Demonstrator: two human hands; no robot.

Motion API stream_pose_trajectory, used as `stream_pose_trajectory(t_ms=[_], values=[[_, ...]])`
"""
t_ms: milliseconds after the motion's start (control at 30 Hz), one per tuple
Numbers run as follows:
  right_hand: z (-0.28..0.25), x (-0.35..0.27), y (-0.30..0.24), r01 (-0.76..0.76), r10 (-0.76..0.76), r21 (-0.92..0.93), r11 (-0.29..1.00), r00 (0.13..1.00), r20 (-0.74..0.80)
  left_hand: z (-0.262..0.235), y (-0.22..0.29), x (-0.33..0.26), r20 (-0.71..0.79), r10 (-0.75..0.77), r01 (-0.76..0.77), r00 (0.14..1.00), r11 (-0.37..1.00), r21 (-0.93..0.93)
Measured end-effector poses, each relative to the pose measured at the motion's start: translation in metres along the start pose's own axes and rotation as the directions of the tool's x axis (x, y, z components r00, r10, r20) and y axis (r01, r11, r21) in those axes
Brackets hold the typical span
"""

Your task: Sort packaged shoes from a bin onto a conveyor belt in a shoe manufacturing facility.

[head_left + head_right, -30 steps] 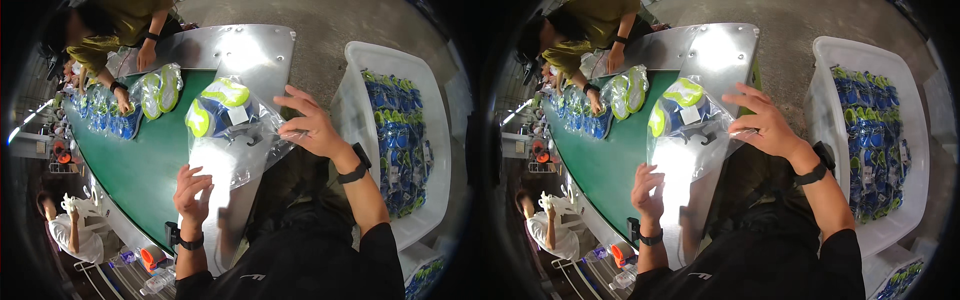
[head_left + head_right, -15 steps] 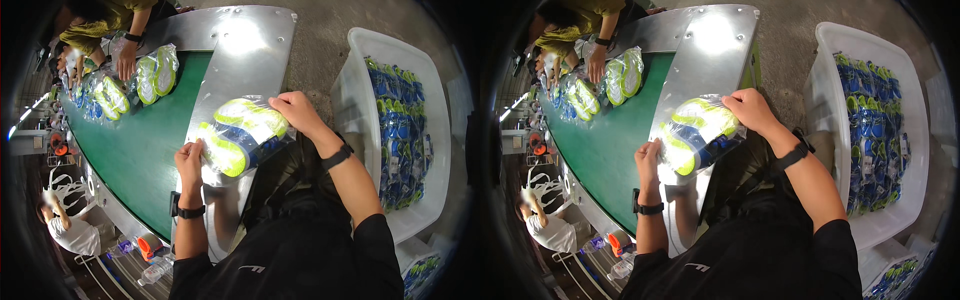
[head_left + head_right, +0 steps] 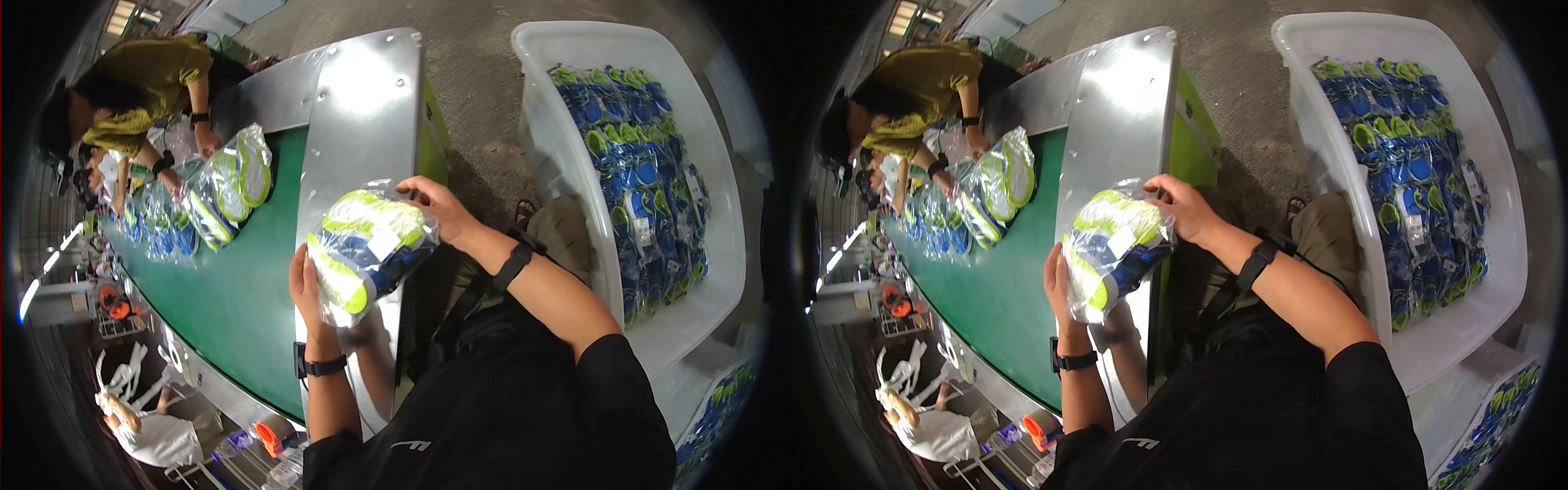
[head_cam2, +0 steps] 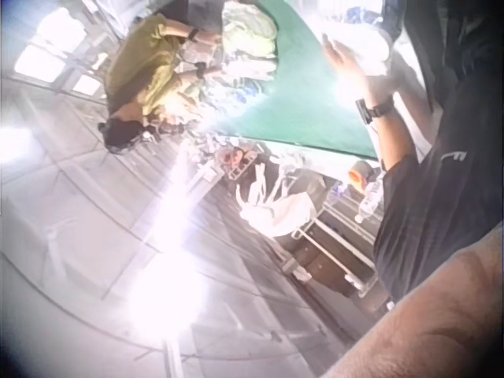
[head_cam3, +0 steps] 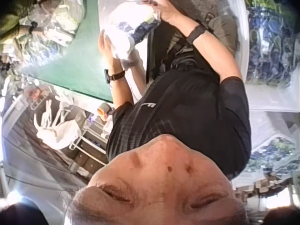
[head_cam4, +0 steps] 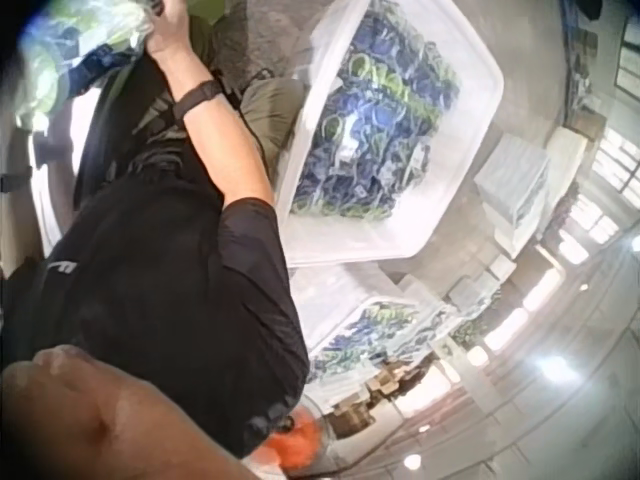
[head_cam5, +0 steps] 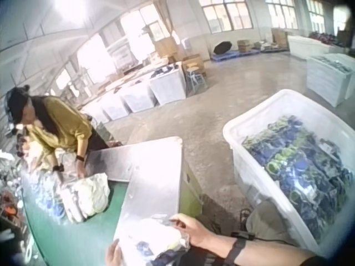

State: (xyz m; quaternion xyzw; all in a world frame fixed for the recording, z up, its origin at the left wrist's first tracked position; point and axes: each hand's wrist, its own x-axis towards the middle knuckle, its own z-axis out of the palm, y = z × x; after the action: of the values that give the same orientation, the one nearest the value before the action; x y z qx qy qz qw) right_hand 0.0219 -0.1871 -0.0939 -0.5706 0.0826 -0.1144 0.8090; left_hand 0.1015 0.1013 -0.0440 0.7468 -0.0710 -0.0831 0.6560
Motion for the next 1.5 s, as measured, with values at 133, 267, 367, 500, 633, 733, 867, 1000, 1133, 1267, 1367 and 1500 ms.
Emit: stream_pose_trajectory(t_ms=[133,267,367,500,633,733,867,1000,1133,1267,1367,1500], values=[[0.004,-0.015,-0.019,-0.017,-0.012,0.423,0.906,0.998,0.067,0.019,0.019,-0.005,0.105,-0.155,0.166,0.982,0.981,-0.106],[0.027,-0.033,-0.075,-0.146,0.123,0.176,0.974,0.984,0.132,0.032,0.055,-0.031,0.322,-0.269,0.354,0.908,0.902,-0.247],[0.017,-0.062,-0.138,-0.197,0.128,0.231,0.953,0.951,0.283,0.097,0.076,-0.041,0.752,0.106,0.28,0.65,0.887,-0.366],[-0.03,-0.108,-0.13,0.403,-0.367,-0.245,0.882,0.913,0.18,0.116,0.09,-0.09,0.652,-0.035,0.433,0.758,0.775,-0.461],[-0.072,-0.148,-0.109,0.367,-0.351,-0.275,0.889,0.93,0.107,0.104,0.043,-0.116,0.592,-0.255,0.398,0.764,0.909,-0.122],[-0.08,-0.174,-0.114,0.207,-0.206,-0.042,0.977,0.978,0.041,0.14,0.057,-0.133,0.706,-0.604,0.864,0.37,0.503,-0.023],[-0.102,-0.199,-0.104,0.159,-0.136,0.101,0.982,0.969,-0.206,0.17,0.052,-0.149,0.769,-0.589,0.759,0.247,0.611,0.224],[-0.151,-0.245,-0.13,0.218,-0.168,0.017,0.976,0.796,-0.582,0.211,0.083,-0.147,0.842,-0.508,0.568,0.18,0.753,0.332],[-0.24,-0.339,-0.173,0.169,-0.204,-0.13,0.977,0.551,-0.809,0.211,0.082,-0.142,0.833,-0.479,0.515,0.277,0.806,0.291],[-0.32,-0.445,-0.225,0.1,-0.338,-0.334,0.937,0.023,-0.941,0.199,0.07,-0.133,0.779,-0.499,0.558,0.379,0.795,0.238],[-0.412,-0.519,-0.243,0.091,-0.32,-0.315,0.945,0.049,-0.946,0.193,0.068,-0.126,0.74,-0.513,0.577,0.435,0.79,0.208],[-0.506,-0.61,-0.221,-0.504,-0.418,-0.054,0.862,-0.645,-0.639,0.206,0.067,-0.121,0.763,-0.486,0.573,0.427,0.798,0.187]])
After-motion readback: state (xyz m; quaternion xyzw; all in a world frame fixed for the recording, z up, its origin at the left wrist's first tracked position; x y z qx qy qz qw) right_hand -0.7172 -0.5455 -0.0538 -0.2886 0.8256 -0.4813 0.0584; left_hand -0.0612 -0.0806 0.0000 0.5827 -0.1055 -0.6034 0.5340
